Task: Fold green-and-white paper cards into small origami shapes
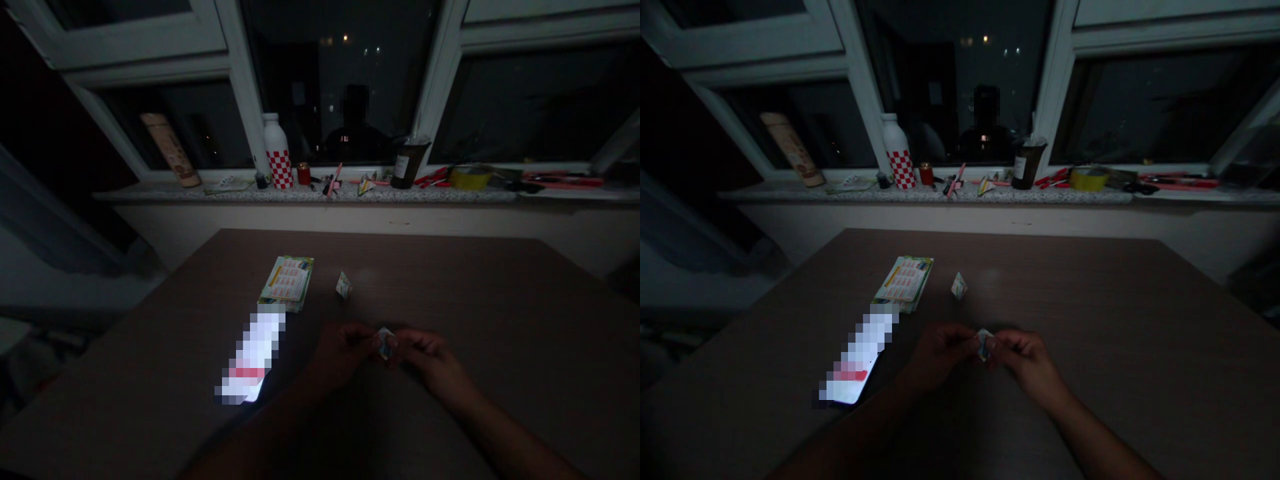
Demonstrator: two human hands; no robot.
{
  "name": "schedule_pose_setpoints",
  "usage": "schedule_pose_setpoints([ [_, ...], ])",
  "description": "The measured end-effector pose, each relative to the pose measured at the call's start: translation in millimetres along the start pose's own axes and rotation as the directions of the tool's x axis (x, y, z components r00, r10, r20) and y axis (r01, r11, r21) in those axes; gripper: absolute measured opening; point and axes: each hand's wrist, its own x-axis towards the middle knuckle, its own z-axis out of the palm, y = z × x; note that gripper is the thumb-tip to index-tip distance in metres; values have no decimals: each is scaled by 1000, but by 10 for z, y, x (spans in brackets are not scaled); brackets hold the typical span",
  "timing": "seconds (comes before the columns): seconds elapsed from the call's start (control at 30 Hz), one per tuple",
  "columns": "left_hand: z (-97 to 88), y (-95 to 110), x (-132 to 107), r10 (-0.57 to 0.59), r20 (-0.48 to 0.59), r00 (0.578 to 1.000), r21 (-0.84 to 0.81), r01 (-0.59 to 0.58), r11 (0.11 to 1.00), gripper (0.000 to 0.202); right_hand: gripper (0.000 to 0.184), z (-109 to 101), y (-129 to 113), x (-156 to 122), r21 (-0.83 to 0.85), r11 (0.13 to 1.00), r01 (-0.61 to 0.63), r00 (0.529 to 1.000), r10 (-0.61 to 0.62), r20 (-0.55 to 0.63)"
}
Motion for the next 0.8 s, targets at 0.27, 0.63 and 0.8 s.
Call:
schedule_pose_setpoints([
  [0.27, 33, -80, 4, -10, 19, 1000, -97, 11, 995, 31, 31, -2, 38, -1, 49, 998, 29, 998, -26, -61],
  [0.63, 14, 55, -39, 81, 14, 997, 186, -82, 979, 22, 32, 13, 12, -43, -137, 986, 95, 991, -107, -85],
  [0.8, 7, 118, -73, 145, 103, 984, 408, -175, 896, 21, 28, 40, -25, -57, -272, 953, 135, 980, -169, -106],
])
